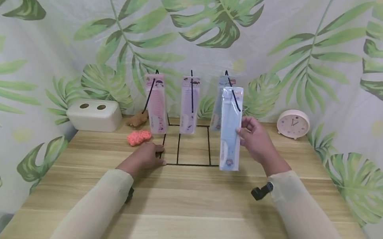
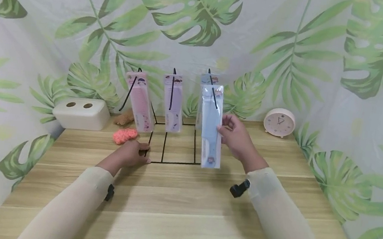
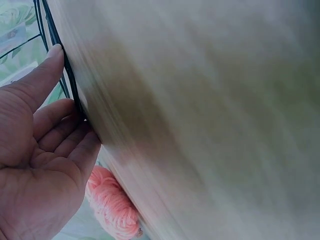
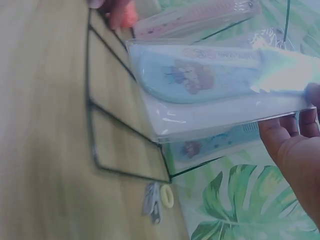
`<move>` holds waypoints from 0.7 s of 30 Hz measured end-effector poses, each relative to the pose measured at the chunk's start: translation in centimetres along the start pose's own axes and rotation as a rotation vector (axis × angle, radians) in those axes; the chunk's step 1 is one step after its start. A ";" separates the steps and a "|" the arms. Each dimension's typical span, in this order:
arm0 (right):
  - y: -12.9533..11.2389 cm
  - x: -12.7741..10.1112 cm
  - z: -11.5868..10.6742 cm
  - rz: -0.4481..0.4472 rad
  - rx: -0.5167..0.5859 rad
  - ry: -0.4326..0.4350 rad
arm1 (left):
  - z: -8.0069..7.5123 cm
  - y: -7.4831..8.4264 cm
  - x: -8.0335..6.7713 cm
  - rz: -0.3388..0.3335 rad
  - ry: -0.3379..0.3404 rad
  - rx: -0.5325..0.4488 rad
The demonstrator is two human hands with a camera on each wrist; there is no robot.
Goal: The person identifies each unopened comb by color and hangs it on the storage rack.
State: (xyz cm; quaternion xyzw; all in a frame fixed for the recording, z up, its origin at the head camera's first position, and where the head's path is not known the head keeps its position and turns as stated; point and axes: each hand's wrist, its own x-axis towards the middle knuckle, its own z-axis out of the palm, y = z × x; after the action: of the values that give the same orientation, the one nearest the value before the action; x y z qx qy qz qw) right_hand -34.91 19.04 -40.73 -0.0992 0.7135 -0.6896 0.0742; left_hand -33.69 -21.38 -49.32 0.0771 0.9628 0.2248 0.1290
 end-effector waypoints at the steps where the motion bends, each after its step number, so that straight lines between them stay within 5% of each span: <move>1: -0.3 0.7 0.2 0.000 0.019 0.004 | -0.1 0.0 0.0 -0.002 0.001 -0.005; 10: -1.0 5.2 1.3 0.001 0.009 0.039 | -0.2 -0.1 -0.1 -0.001 0.008 -0.010; 21: 0.1 7.7 1.8 0.022 -0.026 0.123 | -0.1 0.0 -0.2 -0.006 0.009 -0.014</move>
State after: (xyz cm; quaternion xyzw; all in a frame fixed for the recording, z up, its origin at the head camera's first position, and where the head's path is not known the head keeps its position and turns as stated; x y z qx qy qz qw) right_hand -41.90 15.47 -40.66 -0.0496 0.7265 -0.6844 0.0364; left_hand -33.54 -21.47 -49.25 0.0723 0.9620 0.2315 0.1256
